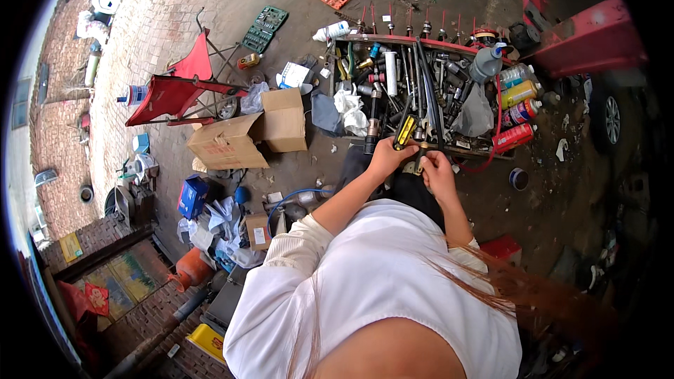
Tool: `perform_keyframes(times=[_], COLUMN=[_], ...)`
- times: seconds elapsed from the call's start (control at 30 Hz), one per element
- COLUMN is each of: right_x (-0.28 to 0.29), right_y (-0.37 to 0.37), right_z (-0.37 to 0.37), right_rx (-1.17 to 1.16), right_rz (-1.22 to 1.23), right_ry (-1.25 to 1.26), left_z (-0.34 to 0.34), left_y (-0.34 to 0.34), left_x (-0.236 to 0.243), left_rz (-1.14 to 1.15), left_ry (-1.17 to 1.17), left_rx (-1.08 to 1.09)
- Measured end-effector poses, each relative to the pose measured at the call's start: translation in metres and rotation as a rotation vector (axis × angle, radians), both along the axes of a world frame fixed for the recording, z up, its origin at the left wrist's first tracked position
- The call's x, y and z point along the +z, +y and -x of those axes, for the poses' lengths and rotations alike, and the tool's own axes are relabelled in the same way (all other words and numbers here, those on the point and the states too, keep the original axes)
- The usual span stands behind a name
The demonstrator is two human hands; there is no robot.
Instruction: The person handles two spray cans, takes a small component out of a plastic bag, and uses a screwdriver and black tape to wrap a section of a long black hose.
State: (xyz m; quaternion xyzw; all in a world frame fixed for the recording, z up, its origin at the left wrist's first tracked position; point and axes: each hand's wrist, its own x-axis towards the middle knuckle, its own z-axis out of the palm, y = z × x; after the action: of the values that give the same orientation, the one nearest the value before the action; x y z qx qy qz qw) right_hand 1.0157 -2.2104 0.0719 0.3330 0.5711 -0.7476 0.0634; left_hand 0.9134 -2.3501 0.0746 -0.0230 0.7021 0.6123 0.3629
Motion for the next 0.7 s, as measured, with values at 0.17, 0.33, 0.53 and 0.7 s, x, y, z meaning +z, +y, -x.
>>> perform_keyframes(times=[0.17,0.33,0.53,0.7], right_x=[-0.017,-0.025,-0.025,-0.019], right_y=[-0.064,-0.097,-0.118,-0.124], right_z=[0.08,0.147,0.196,0.211], right_rx=[0.114,0.257,0.13,0.281], right_rz=[-0.226,-0.311,-0.3,-0.376], right_ry=[0.056,0.125,0.002,-0.113], left_z=[0.073,0.123,0.202,0.249], left_y=[-0.052,-0.095,-0.118,-0.15], left_x=[-0.001,-0.028,-0.049,-0.109], left_rz=[-0.102,-0.252,-0.178,0.005], left_ry=[-0.311,-0.381,-0.314,-0.127], left_rx=[0.069,0.162,0.21,0.445])
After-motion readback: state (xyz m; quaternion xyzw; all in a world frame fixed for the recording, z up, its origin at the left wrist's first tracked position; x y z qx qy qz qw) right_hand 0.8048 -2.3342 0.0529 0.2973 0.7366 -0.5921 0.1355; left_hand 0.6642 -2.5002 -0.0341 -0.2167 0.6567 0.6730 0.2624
